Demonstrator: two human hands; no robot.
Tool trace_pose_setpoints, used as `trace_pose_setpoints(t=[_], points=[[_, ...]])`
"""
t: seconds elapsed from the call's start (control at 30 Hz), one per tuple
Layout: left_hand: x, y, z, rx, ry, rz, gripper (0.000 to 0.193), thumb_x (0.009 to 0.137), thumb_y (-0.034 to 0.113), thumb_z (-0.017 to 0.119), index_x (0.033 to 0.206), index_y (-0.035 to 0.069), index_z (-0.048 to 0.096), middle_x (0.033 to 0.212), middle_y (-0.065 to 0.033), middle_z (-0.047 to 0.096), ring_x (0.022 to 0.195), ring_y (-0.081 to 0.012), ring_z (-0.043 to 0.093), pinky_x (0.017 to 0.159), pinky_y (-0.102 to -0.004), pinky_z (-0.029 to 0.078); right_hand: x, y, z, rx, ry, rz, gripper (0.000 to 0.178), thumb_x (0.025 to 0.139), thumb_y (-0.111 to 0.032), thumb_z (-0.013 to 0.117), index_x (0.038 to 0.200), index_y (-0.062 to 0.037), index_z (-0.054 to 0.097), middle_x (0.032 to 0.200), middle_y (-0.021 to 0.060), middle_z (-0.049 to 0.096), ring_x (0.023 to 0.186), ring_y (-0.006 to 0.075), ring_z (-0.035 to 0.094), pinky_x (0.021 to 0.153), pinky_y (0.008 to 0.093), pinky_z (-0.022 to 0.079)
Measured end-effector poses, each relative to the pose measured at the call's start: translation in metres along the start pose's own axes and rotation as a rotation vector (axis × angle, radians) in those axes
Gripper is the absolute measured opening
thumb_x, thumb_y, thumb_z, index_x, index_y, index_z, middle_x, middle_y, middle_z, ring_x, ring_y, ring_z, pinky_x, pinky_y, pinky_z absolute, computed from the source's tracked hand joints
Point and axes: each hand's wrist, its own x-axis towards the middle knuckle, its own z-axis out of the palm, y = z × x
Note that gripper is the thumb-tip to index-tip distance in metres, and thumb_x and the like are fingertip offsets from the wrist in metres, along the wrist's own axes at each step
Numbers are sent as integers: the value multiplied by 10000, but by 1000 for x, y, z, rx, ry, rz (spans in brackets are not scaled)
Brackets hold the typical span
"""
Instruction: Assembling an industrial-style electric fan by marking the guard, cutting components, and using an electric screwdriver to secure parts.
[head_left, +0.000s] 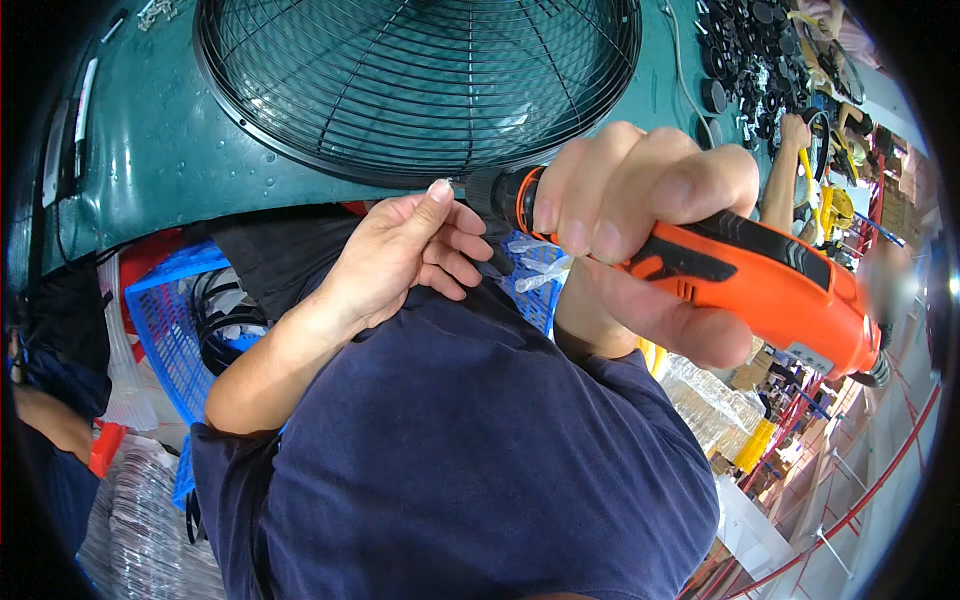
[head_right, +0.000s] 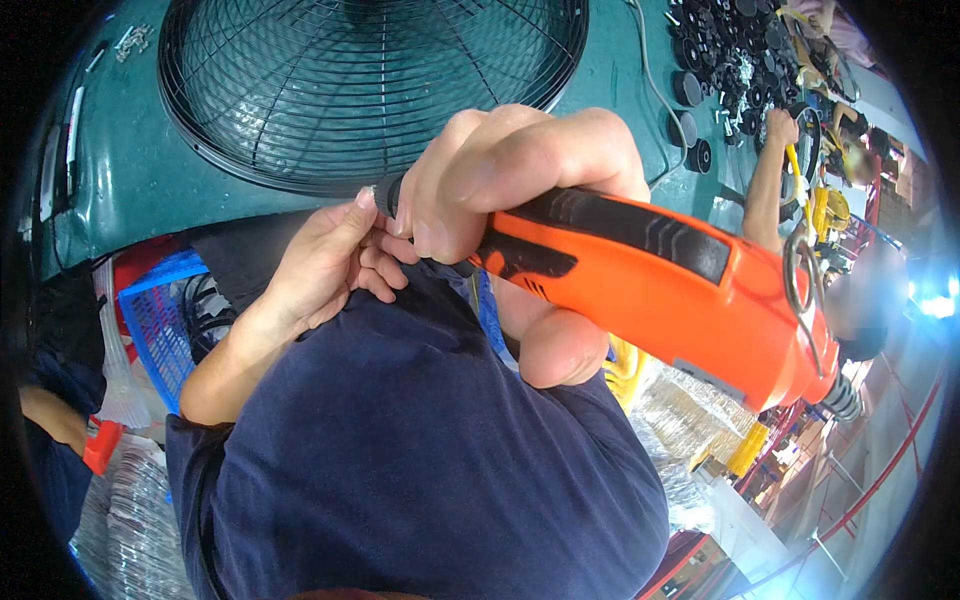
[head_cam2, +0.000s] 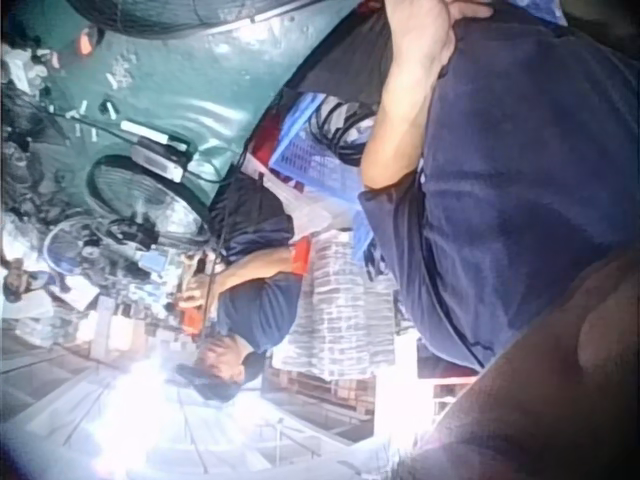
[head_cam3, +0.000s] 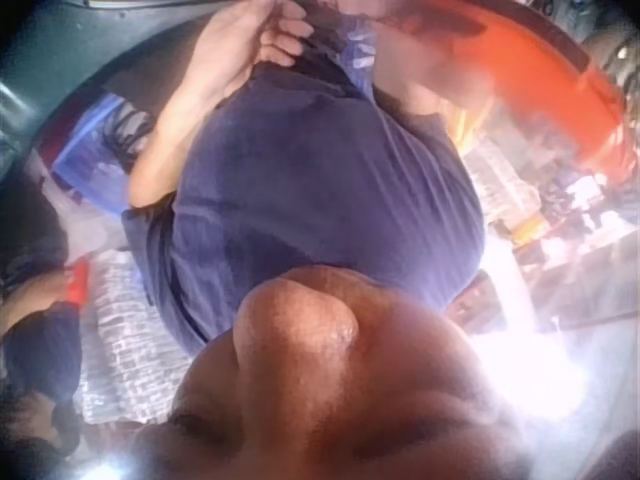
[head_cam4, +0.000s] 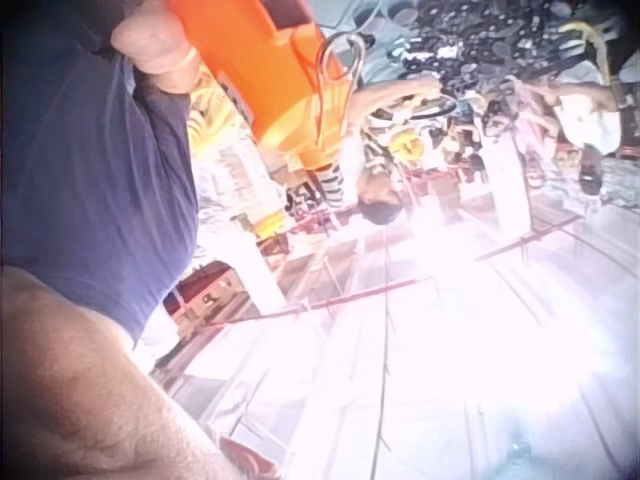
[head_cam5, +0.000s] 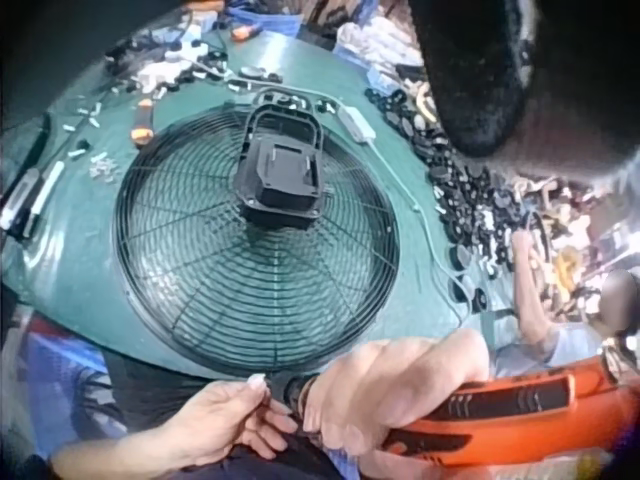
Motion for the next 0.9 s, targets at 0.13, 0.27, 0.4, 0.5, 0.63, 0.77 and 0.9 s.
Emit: trace_pose_setpoints(t=[0.13,0.27,0.4,0.5,0.63,0.77,0.9], points=[[1,-1,-2,7,-10,6,564,1103,507,409,1067,6,665,916,-119,730,728,-164,724,631,-295,624,10,0,-3,-16,-59,73,783,871,-652,735,1253,-3,523,906,89,623,776,215,605,648,371,543],[3,-6,-7,10,-25,31,551,1102,502,418,1078,10,664,917,-112,728,722,-168,723,632,-294,620,18,3,1,-40,-95,104,830,842,-671,751,1242,18,520,877,86,618,750,213,606,647,372,546],[-6,-2,-2,191,43,60,361,1094,327,516,1051,8,681,870,-82,724,726,-152,718,633,-279,581,25,5,3,-17,-118,144,861,817,-690,759,1227,28,518,847,85,613,722,209,605,637,364,551],[-33,12,5,921,305,660,45,895,20,712,930,-4,699,811,-94,712,654,-172,658,622,-305,524,28,2,0,-91,-114,177,873,808,-696,761,1217,34,515,827,83,604,713,203,605,626,357,555],[-45,56,-14,1578,664,1276,599,685,76,869,1253,74,679,1299,-151,644,1211,-348,585,1064,-452,426,25,4,5,-105,-133,190,830,829,-664,767,1220,26,523,837,86,610,719,198,598,622,359,548],[-34,70,-26,1707,761,953,1000,568,225,943,1489,209,553,1640,-126,369,1527,-375,281,1225,-562,216,25,6,16,-70,-42,173,725,880,-580,769,1226,13,536,852,87,620,723,197,591,614,358,529],[-23,66,-29,1667,717,1039,1065,525,264,951,1507,252,539,1660,-72,348,1551,-364,234,1236,-597,185,28,1,15,-90,-39,209,663,901,-529,757,1225,7,541,854,84,621,725,196,592,616,360,520]])
